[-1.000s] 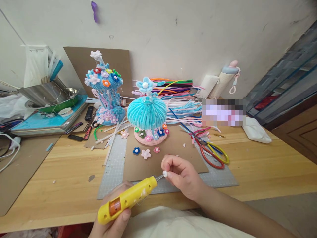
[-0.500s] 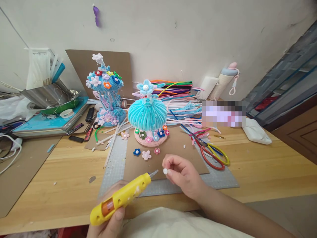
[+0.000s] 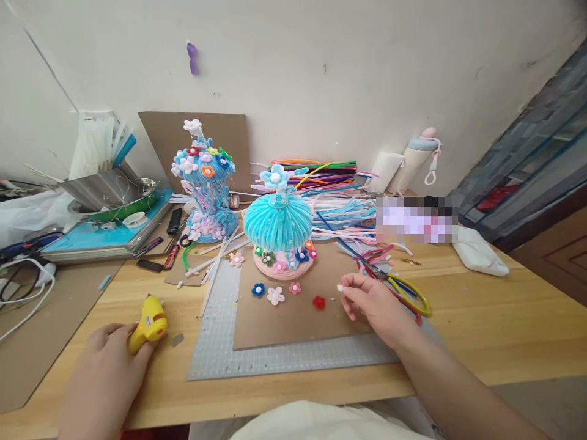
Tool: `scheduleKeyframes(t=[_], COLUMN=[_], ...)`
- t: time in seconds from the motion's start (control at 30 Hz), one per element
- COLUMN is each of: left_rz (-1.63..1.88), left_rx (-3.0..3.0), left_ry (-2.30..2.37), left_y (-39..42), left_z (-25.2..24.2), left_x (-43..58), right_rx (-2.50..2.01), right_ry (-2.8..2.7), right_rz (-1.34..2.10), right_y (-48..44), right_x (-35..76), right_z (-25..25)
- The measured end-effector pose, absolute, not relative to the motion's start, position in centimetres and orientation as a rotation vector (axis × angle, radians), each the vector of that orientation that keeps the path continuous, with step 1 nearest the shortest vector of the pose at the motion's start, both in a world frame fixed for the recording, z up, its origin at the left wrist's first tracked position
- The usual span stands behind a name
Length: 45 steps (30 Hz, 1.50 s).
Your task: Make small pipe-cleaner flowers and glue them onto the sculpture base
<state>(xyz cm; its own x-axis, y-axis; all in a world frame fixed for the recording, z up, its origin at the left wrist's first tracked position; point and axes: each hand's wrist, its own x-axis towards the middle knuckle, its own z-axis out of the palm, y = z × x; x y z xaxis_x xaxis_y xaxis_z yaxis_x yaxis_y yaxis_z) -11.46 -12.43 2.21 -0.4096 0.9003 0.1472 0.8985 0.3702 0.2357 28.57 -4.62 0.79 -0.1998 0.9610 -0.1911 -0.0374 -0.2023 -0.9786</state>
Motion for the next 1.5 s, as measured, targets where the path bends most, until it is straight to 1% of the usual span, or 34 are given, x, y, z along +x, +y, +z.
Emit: scheduleKeyframes(t=[0.1, 0.2, 0.23, 0.27, 0.3, 0.33, 0.37, 0.47, 0.5, 0.57, 0.67, 0.77, 0.83, 0.9, 0.93, 1.03, 1.1, 1.13, 1.2, 1.3, 1.4, 1.5], left_rz=[0.089, -0.080, -0.025, 0.124, 0.296, 0.457, 0.527, 0.477, 0.480, 0.511, 0.459, 0.328, 0.290, 0.395, 0.502, 0.833, 0.927, 0.945, 0.943, 0.921, 0.950, 1.016], left_rx=[1.845, 1.889, 1.930, 2.007, 2.081, 2.127, 2.153, 2.101, 2.097, 2.114, 2.159, 2.212, 2.214, 2.165, 2.099, 1.686, 1.399, 1.292, 1.155, 1.058, 1.076, 1.143], left_ry=[2.599, 2.651, 2.700, 2.707, 2.613, 2.406, 2.151, 1.621, 1.527, 1.434, 1.405, 1.412, 1.437, 1.444, 1.432, 1.292, 1.156, 1.100, 1.025, 0.945, 0.903, 0.969], left_y=[-11.9, -11.9, -11.9, -11.9, -11.8, -11.6, -11.3, -9.5, -8.6, -6.7, -4.3, -3.4, -3.6, -4.1, -4.3, -4.9, -5.1, -5.2, -5.4, -5.6, -5.4, -4.9], left_z=[2.1, 3.2, 3.7, 4.1, 4.5, 4.7, 4.8, 4.5, 4.2, 3.6, 2.9, 2.5, 2.4, 2.2, 2.0, 1.8, 1.8, 1.9, 2.2, 2.7, 3.1, 3.1], left_x=[-12.0, -10.3, -9.2, -7.6, -5.8, -3.8, -1.7, 4.3, 5.9, 8.6, 11.2, 12.4, 12.4, 11.9, 11.5, 10.2, 9.4, 9.1, 8.6, 7.7, 6.7, 5.9], right_rx=[-1.214, -1.204, -1.193, -1.174, -1.147, -1.114, -1.079, -1.039, -1.063, -1.153, -1.262, -1.282, -1.275, -1.242, -1.196, -0.937, -0.770, -0.720, -0.691, -0.792, -0.903, -0.922], right_ry=[-1.199, -1.127, -1.087, -1.042, -0.996, -0.955, -0.922, -0.895, -0.914, -1.021, -1.227, -1.300, -1.306, -1.280, -1.238, -1.013, -0.887, -0.861, -0.872, -0.990, -1.208, -1.367], right_rz=[1.491, 1.493, 1.514, 1.548, 1.597, 1.658, 1.723, 1.821, 1.769, 1.550, 1.201, 1.128, 1.138, 1.177, 1.234, 1.583, 1.797, 1.844, 1.853, 1.770, 1.608, 1.494], right_y=[-4.6, -4.5, -4.5, -4.5, -4.5, -4.6, -4.6, -4.6, -4.5, -4.2, -4.0, -3.9, -4.1, -4.4, -4.6, -5.4, -6.0, -6.2, -6.3, -5.9, -5.1, -4.4], right_x=[28.5, 28.8, 28.8, 28.8, 28.8, 28.8, 28.7, 28.5, 28.5, 28.6, 29.0, 29.3, 29.3, 28.9, 28.6, 27.2, 25.9, 25.3, 24.3, 23.5, 23.1, 22.3], right_z=[0.4, 0.3, 0.3, 0.3, 0.4, 0.5, 0.6, 0.7, 0.7, 0.5, 0.2, -0.1, 0.0, 0.3, 0.6, 1.5, 1.9, 2.1, 2.2, 2.8, 4.1, 4.9])
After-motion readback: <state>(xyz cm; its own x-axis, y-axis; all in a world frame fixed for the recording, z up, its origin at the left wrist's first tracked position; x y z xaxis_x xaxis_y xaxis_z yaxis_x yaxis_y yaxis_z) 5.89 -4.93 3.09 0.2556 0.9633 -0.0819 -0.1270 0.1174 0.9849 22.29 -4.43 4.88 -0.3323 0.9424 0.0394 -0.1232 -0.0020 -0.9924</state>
